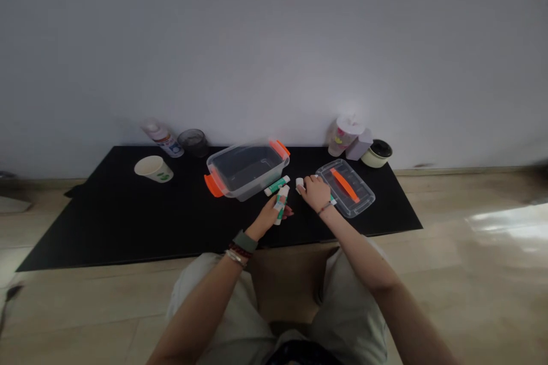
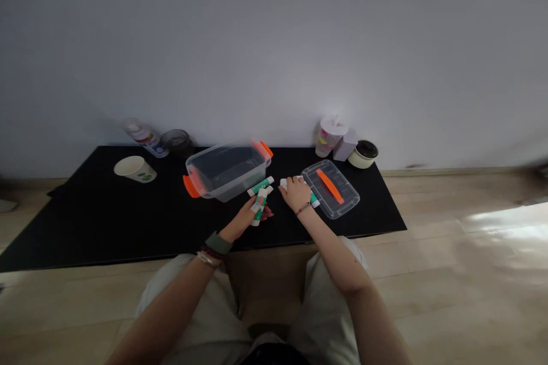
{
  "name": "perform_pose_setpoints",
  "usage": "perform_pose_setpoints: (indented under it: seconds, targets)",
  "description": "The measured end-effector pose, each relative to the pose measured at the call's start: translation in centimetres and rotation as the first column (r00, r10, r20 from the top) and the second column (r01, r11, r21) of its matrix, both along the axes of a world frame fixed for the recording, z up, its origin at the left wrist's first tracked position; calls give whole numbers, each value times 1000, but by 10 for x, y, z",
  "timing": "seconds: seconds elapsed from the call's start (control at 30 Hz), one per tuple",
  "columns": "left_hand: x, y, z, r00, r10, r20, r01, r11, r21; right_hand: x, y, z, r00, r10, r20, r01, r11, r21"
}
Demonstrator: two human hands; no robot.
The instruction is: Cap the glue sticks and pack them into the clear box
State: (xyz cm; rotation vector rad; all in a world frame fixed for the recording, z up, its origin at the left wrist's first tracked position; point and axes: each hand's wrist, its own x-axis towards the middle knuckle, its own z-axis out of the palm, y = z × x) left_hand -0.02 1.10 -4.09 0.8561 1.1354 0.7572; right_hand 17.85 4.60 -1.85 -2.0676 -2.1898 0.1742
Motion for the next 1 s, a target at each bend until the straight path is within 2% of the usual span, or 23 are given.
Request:
perform_pose_setpoints:
  seconds: [0.1,0.2,0.27,0.33,0.4,0.47,0.5,0.53,0.57,0.6,0.77,0.87,1.0]
  targets:
    - [0,-2,-5,998,-55,-33,54,998,-17,-5,8,-12,998,9,59,-4,997,-83]
    - [1,-3,-9,996,-69,-52,69,998,-6,-10,4,-19,999,-21,27,25,990,-137]
    - [1,-2,-11,995,-67,-72,70,997,30,-9,0,-19,996,-41,-82,29,990,-141]
    - [1,-2,-13,995,-68,-76,73,995,65,-3,-3,-18,950,-44,-311,8,993,-117]
    - [1,-3,-15,995,-73,-61,78,994,79,3,-2,-19,798,-54,-600,-6,995,-98]
    - [3,-4,-17,995,-87,-41,90,993,77,6,0,-21,573,-96,-814,-5,993,-120]
    - [4,-4,-18,995,-96,-32,99,992,78,6,1,-23,479,-120,-869,-6,990,-139]
    - [5,-5,-18,994,-106,-24,108,991,81,5,2,-25,422,-132,-897,-11,989,-150]
    - [6,-5,-19,993,-114,-20,116,990,84,4,3,-26,404,-128,-906,-13,989,-146]
    - [6,-5,-19,992,-123,-17,124,989,85,2,3,-27,418,-113,-901,-5,992,-127]
    - [7,-5,-17,993,-94,-68,98,993,59,-2,1,-29,613,-13,-790,47,999,19]
    - [3,-1,-21,979,-51,-196,63,996,57,-4,0,-30,661,65,-747,5,996,91]
    - [-9,6,-27,903,-12,-429,58,994,95,-17,-4,-33,701,220,-678,-95,971,218]
